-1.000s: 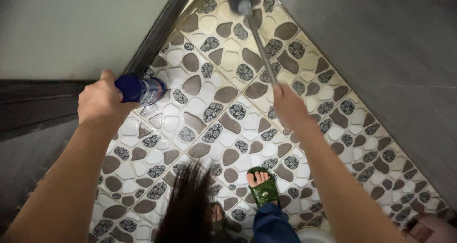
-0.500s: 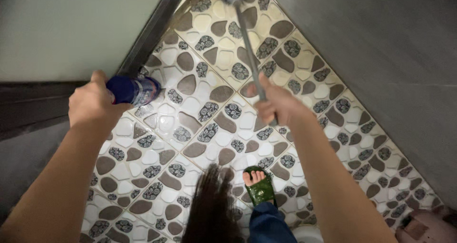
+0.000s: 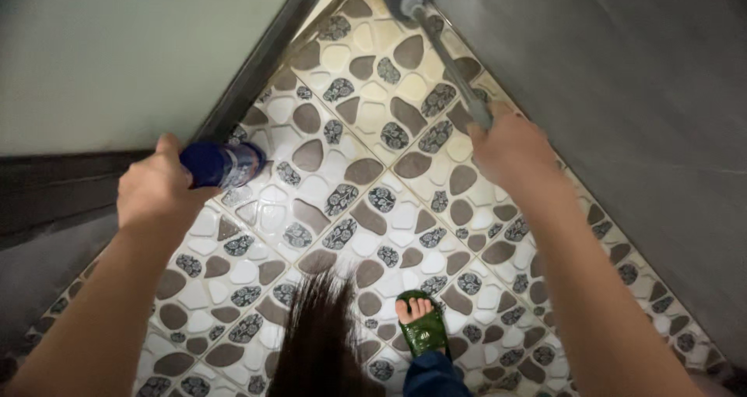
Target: The person sprays a cleaning solution onto a tiled floor and scrubs the area with a long-handled brush. They briefly open a door to access a corner, then continue scrubbing the floor while holding the spray bottle.
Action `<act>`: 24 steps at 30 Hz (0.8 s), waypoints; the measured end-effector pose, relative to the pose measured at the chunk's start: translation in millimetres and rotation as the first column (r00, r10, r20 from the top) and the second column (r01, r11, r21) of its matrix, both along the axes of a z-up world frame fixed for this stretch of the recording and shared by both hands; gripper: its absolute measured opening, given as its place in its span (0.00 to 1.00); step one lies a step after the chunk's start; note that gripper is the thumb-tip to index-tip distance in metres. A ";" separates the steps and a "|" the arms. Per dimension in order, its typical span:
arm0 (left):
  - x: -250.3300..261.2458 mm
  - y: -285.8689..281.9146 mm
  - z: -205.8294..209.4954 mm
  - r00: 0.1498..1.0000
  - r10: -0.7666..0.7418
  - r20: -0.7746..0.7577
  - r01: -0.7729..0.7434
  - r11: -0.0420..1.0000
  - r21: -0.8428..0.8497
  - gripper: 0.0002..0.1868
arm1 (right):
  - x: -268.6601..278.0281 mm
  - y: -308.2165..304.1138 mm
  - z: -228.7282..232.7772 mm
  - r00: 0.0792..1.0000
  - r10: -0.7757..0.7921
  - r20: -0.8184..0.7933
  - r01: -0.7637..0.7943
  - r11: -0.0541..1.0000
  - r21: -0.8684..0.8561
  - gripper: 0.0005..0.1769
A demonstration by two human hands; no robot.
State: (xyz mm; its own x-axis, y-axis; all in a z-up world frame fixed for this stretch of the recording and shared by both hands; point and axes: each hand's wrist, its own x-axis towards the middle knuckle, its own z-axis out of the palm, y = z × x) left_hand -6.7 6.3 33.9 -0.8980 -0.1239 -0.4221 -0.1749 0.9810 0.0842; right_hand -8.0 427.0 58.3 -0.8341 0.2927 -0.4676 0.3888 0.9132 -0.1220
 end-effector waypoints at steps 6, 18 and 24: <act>3.1 -0.2 -1.2 0.999 0.042 0.029 -0.043 0.998 0.037 0.35 | 10.6 -4.4 25.3 0.966 0.161 -0.200 -0.135 0.981 0.140 0.30; 5.4 -0.4 -1.6 1.000 0.003 0.020 -0.003 1.000 -0.018 0.39 | -42.1 -35.4 -36.4 0.866 -0.449 0.220 0.451 0.509 -0.733 0.13; 2.7 -0.4 0.1 0.998 0.050 0.042 -0.050 0.999 0.012 0.35 | -46.2 1.3 -18.2 0.737 -0.468 0.488 0.543 -0.021 -0.839 0.10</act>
